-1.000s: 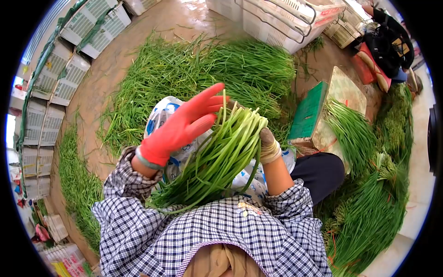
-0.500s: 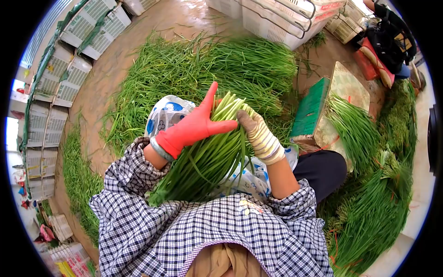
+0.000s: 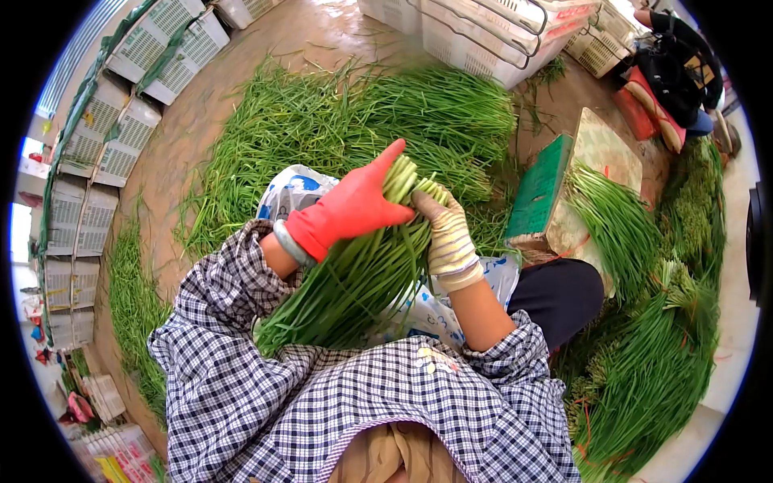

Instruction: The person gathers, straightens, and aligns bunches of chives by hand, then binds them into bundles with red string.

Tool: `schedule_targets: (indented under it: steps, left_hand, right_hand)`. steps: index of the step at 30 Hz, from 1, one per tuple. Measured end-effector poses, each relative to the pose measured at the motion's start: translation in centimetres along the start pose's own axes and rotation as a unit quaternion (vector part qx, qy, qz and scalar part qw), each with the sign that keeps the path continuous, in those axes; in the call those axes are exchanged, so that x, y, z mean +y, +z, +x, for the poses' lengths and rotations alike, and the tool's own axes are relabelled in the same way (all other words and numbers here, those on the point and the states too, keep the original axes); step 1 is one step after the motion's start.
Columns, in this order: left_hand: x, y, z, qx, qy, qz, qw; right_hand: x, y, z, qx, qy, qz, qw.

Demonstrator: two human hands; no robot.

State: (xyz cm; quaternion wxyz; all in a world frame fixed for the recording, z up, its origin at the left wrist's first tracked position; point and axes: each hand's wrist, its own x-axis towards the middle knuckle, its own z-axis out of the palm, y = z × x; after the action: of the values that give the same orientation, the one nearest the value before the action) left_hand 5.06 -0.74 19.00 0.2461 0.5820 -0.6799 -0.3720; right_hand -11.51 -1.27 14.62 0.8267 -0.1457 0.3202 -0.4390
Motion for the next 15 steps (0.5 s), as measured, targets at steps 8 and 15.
schedule_targets:
  steps: [8,15]
  left_hand:
    - [0.7,-0.5,0.3,-0.038,-0.051,-0.291,0.954]
    - [5.6,-4.6,1.0,0.072,0.081,-0.28,0.954]
  right_hand:
    - [-0.8,1.3,-0.7,-0.02,-0.022,0.005,1.0]
    - [-6.8,5.5,-1.3,-0.064,-0.205,-0.197,0.957]
